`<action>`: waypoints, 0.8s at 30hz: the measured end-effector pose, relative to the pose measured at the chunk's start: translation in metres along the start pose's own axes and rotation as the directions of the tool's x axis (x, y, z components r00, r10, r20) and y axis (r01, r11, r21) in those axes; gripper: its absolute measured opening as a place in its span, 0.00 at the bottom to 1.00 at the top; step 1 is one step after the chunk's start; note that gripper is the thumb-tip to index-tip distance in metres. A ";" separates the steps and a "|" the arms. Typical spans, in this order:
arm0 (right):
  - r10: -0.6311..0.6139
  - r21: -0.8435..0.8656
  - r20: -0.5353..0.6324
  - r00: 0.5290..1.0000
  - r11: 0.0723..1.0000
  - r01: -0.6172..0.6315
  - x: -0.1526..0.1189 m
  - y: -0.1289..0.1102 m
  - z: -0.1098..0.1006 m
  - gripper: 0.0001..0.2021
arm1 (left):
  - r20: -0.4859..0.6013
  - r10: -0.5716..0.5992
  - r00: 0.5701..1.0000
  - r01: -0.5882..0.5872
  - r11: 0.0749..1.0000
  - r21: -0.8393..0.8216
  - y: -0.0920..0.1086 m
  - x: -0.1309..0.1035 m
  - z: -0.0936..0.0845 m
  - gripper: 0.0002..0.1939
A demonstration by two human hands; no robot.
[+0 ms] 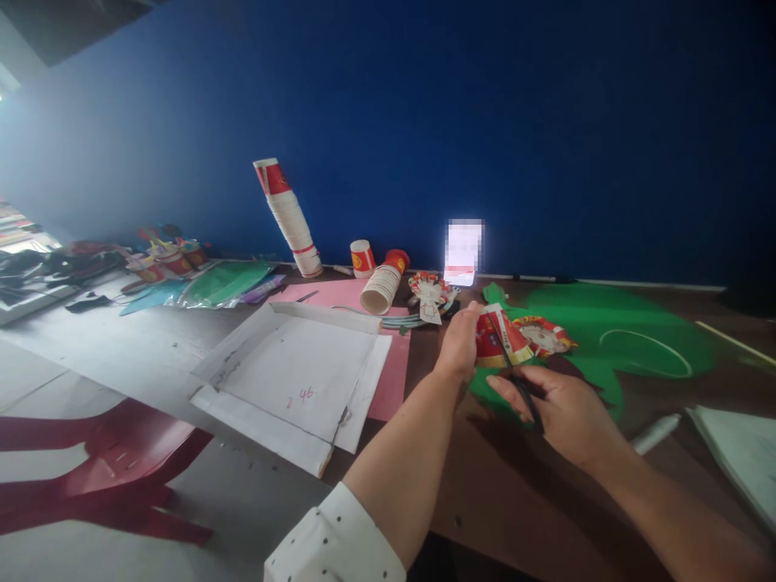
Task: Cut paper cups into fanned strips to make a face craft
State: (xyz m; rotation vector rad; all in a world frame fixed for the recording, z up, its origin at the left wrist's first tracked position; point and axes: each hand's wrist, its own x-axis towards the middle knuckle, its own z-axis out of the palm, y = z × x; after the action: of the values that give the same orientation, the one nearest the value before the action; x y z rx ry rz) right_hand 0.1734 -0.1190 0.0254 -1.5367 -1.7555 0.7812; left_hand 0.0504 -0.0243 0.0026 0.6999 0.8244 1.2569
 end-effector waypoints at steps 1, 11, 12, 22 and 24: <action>-0.001 -0.005 -0.003 1.000 1.000 0.001 0.000 -0.001 0.000 0.19 | 0.005 -0.002 1.000 0.002 1.000 -0.007 0.000 0.000 0.000 0.19; 0.036 0.041 -0.001 0.999 0.999 -0.035 0.000 -0.003 0.000 0.19 | -0.026 -0.024 0.999 0.022 0.997 -0.078 0.005 -0.003 0.004 0.15; 0.035 0.039 -0.003 0.999 0.999 -0.035 -0.001 -0.003 0.000 0.20 | -0.030 -0.021 0.999 0.019 0.997 -0.080 0.005 -0.003 0.005 0.15; 0.027 0.039 0.002 1.000 0.999 -0.027 -0.001 -0.003 0.001 0.22 | -0.025 0.001 1.000 -0.003 0.998 -0.057 0.007 -0.003 0.004 0.14; 0.023 0.038 0.014 1.000 0.999 -0.024 -0.001 -0.002 0.001 0.21 | -0.025 -0.006 1.000 0.004 0.997 -0.075 0.007 -0.004 0.004 0.14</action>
State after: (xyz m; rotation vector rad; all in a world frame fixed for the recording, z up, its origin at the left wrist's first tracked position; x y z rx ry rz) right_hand 0.1718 -0.1204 0.0263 -1.5324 -1.7255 0.8346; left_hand 0.0502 -0.0270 0.0110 0.6223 0.7950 1.2880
